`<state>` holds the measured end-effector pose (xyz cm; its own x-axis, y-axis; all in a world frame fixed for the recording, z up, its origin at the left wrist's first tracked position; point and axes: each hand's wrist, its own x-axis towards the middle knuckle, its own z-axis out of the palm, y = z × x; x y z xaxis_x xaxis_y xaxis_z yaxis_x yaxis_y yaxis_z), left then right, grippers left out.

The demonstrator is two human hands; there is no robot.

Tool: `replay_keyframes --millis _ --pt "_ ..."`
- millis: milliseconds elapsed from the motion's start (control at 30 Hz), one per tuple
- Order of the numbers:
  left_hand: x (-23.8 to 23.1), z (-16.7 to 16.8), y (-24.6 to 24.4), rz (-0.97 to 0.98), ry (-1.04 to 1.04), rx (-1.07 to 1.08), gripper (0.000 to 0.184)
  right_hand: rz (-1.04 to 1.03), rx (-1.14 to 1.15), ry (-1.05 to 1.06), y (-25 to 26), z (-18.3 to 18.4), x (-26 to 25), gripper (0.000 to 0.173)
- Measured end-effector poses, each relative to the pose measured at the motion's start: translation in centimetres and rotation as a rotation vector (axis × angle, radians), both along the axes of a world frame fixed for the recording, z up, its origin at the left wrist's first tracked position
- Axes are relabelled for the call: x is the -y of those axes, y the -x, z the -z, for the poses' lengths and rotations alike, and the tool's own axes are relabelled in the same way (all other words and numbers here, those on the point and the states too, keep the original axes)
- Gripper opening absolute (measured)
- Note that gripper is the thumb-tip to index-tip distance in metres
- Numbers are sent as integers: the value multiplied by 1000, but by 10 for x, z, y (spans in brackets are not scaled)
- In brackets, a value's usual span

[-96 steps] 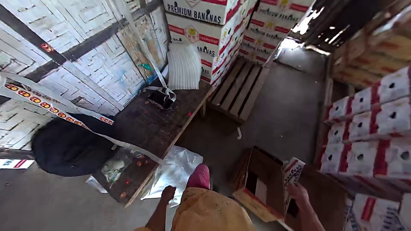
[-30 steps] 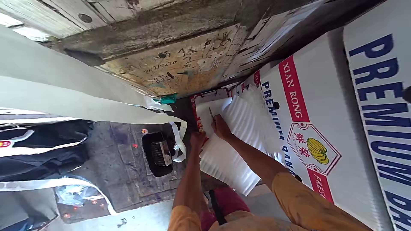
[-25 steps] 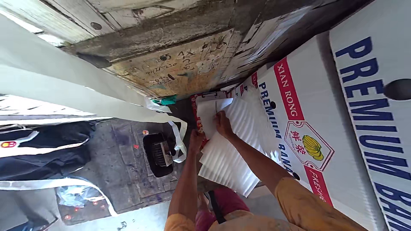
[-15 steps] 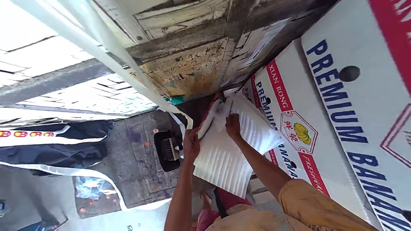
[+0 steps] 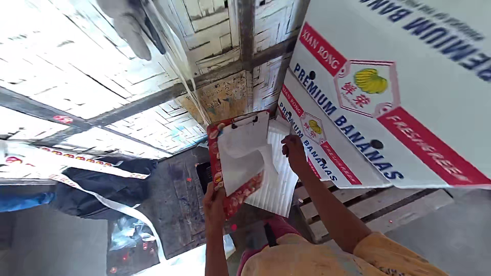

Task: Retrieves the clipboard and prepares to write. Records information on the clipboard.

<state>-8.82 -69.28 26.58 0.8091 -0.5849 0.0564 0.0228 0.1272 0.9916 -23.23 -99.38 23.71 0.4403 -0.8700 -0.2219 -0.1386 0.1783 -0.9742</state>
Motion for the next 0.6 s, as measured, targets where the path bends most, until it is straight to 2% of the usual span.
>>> replay_keyframes --millis 133,267,367,400,467,500,533,567,600 --pt "-45 -29 42 127 174 -209 30 -122 150 335 50 -88 -51 40" --pt "-91 -59 77 214 254 -296 26 -96 254 448 105 -159 -134 26" --pt "-128 -67 95 394 336 -375 26 -116 210 530 152 -194 -188 21" --pt "-138 -75 101 483 338 -395 42 -140 193 584 167 -204 -201 20" --pt "-146 -100 110 615 335 -444 87 -182 178 686 194 -221 -224 20" --pt "-145 -110 116 629 312 -411 98 -194 170 719 206 -230 -234 20" --pt "-144 -118 125 613 288 -363 95 -203 161 742 217 -237 -243 22" --pt "-142 -127 134 584 266 -311 79 -196 149 758 228 -242 -251 25" --pt "-141 -135 144 552 245 -273 50 -182 140 768 238 -247 -259 29"
